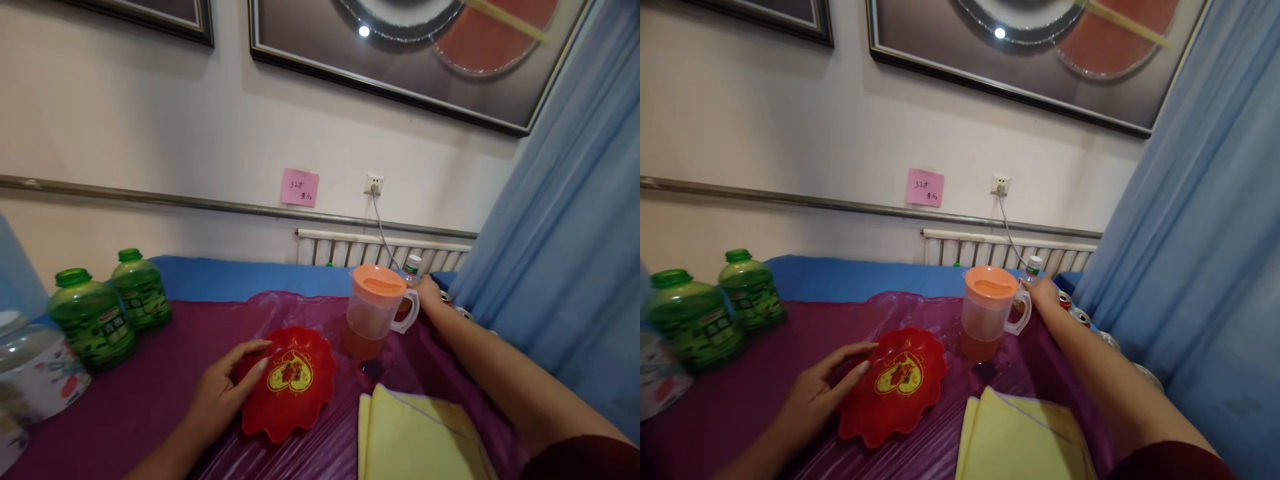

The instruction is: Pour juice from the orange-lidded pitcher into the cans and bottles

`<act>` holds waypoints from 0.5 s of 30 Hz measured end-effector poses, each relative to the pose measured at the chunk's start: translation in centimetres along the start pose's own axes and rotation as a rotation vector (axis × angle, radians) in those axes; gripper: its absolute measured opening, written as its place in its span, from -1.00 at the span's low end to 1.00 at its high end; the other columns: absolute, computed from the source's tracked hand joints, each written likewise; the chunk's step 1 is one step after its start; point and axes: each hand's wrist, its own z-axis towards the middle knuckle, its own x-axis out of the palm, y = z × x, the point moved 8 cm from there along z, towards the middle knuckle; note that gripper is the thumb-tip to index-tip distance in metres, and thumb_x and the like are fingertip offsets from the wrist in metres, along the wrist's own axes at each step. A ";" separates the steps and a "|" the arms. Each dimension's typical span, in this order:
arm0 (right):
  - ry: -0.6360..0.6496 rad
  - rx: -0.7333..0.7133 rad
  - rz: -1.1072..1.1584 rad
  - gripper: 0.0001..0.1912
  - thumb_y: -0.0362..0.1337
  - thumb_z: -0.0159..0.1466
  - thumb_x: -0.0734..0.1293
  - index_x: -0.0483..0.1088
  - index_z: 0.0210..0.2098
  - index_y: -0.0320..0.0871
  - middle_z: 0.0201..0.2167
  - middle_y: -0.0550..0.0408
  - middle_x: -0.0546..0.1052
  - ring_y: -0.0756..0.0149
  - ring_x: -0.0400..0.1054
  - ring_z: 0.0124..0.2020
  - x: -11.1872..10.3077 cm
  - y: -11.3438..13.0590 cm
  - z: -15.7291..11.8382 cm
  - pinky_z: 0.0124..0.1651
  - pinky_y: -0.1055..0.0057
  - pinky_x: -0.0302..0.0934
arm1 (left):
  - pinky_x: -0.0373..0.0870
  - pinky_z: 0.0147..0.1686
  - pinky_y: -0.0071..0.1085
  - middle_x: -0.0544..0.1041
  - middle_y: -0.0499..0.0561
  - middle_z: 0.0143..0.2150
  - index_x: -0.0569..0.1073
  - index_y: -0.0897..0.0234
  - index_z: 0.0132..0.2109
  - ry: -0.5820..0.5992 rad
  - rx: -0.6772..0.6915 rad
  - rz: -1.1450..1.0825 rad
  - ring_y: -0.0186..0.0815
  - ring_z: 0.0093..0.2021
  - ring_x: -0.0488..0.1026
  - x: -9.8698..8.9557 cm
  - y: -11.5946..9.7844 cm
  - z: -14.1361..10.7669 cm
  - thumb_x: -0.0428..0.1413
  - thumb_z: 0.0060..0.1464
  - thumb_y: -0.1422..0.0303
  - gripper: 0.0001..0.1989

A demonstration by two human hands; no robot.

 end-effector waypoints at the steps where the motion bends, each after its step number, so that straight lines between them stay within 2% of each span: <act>1: -0.018 -0.001 0.007 -0.48 -0.02 0.23 0.41 0.49 -0.05 -0.37 -0.13 -0.46 0.60 -0.14 0.56 -0.10 -0.7 -0.3 -0.4 -0.20 0.22 0.34 | 0.54 0.04 -0.18 0.69 0.06 -0.05 0.62 0.15 -0.07 0.017 0.005 0.002 -0.04 -0.02 0.61 0.1 0.0 0.0 0.18 0.08 -0.02 -0.58; 4: -0.085 -0.038 0.054 -0.57 -0.03 0.25 0.36 0.50 -0.15 -0.32 -0.20 -0.39 0.60 -0.10 0.54 -0.18 -3.5 -1.4 -1.8 -0.23 0.21 0.31 | 0.54 0.02 -0.16 0.69 0.09 -0.08 0.61 0.20 -0.08 0.048 0.013 -0.003 -0.07 -0.06 0.62 0.5 -0.3 -0.1 0.17 0.10 0.08 -0.64; 6: -0.162 -0.082 0.108 -0.61 -0.06 0.29 0.29 0.47 -0.12 -0.28 -0.14 -0.38 0.57 -0.07 0.50 -0.13 -5.8 -1.9 -2.8 -0.18 0.18 0.29 | 0.52 0.04 -0.16 0.69 0.10 -0.08 0.60 0.23 -0.08 0.046 0.013 -0.031 -0.10 -0.06 0.62 0.6 -0.6 -0.4 0.16 0.09 0.16 -0.67; 9: -0.313 -0.174 0.232 -0.62 -0.02 0.31 0.24 0.41 -0.09 -0.21 -0.15 -0.30 0.54 -0.05 0.44 -0.16 -8.6 -1.1 -5.2 -0.14 0.10 0.28 | 0.51 0.03 -0.18 0.68 0.12 -0.08 0.59 0.25 -0.09 0.029 0.008 -0.070 -0.13 -0.07 0.61 1.0 -0.7 -1.0 0.16 0.09 0.22 -0.71; 10: -0.342 -0.233 0.292 -0.62 0.02 0.30 0.26 0.40 -0.13 -0.16 -0.20 -0.23 0.53 -0.01 0.42 -0.24 -9.0 0.0 -6.5 -0.18 0.10 0.28 | 0.50 0.04 -0.18 0.68 0.12 -0.08 0.59 0.26 -0.09 0.018 0.007 -0.073 -0.13 -0.07 0.60 1.1 -0.6 -1.2 0.16 0.09 0.24 -0.72; 12: -0.384 -0.454 0.460 -0.66 0.07 0.28 0.30 0.37 -0.24 -0.08 -0.33 -0.09 0.50 0.10 0.36 -0.39 -9.8 3.7 -10.5 -0.27 0.15 0.27 | 0.49 0.04 -0.19 0.67 0.12 -0.10 0.58 0.26 -0.10 0.008 0.011 -0.092 -0.14 -0.08 0.59 1.3 -0.3 -1.5 0.17 0.09 0.27 -0.74; 15: -0.173 -0.951 0.587 -0.79 -0.05 0.32 0.33 0.40 -0.23 -0.05 -0.28 -0.03 0.53 0.16 0.42 -0.31 -9.2 12.4 -20.2 -0.21 0.20 0.33 | 0.48 0.04 -0.19 0.65 0.10 -0.11 0.58 0.26 -0.09 0.004 0.019 -0.124 -0.15 -0.09 0.57 1.6 0.2 -1.9 0.19 0.11 0.31 -0.77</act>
